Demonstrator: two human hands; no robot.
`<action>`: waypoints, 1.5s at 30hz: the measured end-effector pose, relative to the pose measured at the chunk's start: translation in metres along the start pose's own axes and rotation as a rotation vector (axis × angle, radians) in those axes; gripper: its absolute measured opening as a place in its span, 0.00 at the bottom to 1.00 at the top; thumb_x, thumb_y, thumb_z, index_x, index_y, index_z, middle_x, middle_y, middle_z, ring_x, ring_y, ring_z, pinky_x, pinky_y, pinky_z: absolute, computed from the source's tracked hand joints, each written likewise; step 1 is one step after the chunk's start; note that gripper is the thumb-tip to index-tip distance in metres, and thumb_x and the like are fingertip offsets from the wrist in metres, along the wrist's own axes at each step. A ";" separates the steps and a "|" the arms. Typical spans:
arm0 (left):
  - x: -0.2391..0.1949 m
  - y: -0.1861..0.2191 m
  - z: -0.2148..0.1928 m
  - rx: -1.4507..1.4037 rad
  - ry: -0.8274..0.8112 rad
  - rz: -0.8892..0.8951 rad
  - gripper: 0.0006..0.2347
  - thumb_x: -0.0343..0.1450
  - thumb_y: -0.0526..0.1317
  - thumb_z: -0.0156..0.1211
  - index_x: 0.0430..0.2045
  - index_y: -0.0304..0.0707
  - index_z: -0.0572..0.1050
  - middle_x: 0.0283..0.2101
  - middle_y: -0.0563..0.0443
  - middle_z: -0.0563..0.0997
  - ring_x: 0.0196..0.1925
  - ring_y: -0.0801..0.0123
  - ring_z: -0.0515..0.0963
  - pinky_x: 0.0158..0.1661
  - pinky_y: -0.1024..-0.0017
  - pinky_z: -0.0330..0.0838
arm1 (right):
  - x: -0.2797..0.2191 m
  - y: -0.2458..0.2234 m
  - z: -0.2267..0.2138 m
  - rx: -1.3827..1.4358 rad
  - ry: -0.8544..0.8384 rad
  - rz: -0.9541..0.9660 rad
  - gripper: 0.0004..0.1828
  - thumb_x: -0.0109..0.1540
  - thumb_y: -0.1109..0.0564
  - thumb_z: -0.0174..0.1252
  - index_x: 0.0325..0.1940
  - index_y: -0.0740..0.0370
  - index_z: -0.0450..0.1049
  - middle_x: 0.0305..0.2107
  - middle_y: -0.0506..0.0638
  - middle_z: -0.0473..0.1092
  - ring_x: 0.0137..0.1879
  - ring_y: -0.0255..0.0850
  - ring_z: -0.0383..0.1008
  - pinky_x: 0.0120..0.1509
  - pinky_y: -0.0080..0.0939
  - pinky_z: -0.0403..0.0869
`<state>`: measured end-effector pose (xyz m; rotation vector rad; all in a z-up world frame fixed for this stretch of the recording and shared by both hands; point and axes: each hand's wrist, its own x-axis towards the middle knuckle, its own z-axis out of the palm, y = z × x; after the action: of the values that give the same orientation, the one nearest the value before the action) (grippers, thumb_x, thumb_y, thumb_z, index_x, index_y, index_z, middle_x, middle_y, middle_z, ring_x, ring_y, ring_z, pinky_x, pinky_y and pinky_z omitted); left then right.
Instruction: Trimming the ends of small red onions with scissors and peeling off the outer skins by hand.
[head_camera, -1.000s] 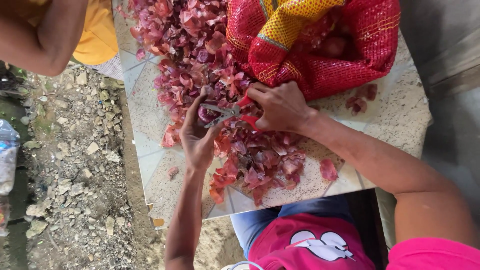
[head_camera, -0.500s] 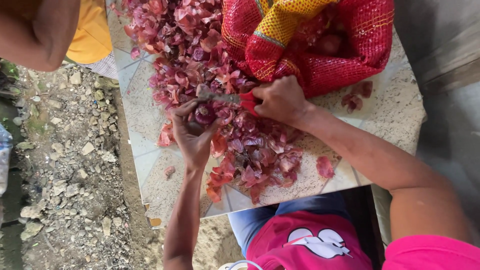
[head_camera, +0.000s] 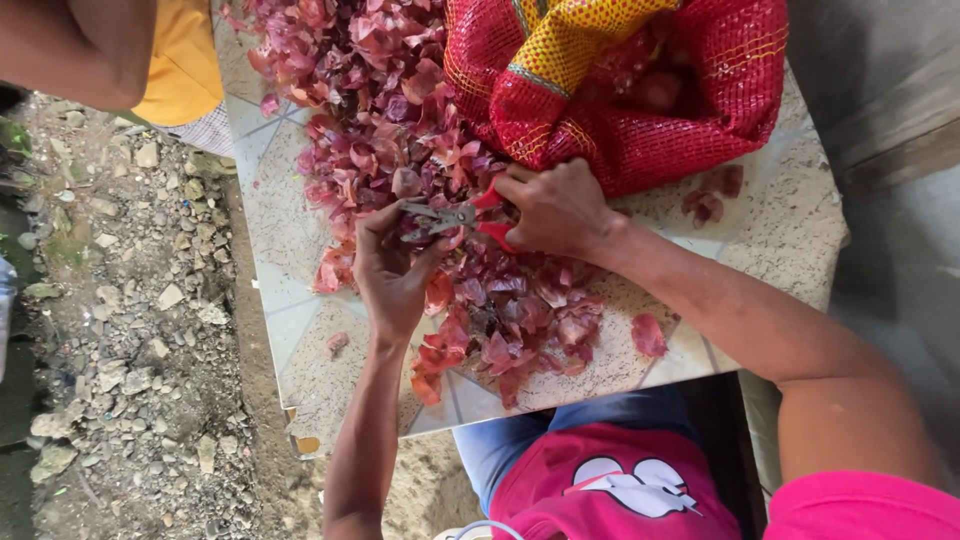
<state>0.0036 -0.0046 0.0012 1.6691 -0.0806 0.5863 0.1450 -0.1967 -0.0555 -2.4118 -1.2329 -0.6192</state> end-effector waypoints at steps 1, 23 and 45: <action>-0.001 -0.004 0.000 -0.007 0.011 0.000 0.22 0.70 0.30 0.70 0.55 0.32 0.64 0.54 0.38 0.73 0.57 0.49 0.78 0.57 0.53 0.79 | -0.003 0.002 0.005 -0.023 0.005 -0.007 0.19 0.42 0.41 0.58 0.36 0.41 0.76 0.27 0.38 0.72 0.18 0.53 0.74 0.25 0.51 0.71; -0.003 0.018 0.004 -0.054 -0.102 -0.133 0.26 0.75 0.31 0.59 0.69 0.38 0.60 0.62 0.35 0.70 0.65 0.45 0.71 0.63 0.45 0.71 | 0.005 -0.006 -0.019 0.039 0.008 -0.008 0.19 0.40 0.46 0.58 0.36 0.42 0.75 0.28 0.35 0.71 0.20 0.50 0.75 0.26 0.49 0.72; 0.012 0.024 -0.009 -0.035 0.216 0.030 0.23 0.68 0.29 0.73 0.55 0.26 0.70 0.50 0.42 0.70 0.52 0.64 0.76 0.57 0.68 0.73 | 0.025 0.028 -0.049 0.689 0.311 -0.146 0.20 0.54 0.47 0.70 0.15 0.46 0.66 0.12 0.41 0.58 0.17 0.45 0.63 0.25 0.38 0.66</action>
<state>0.0024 0.0023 0.0289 1.5634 0.0410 0.7801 0.1699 -0.2202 -0.0043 -1.6078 -1.2345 -0.4798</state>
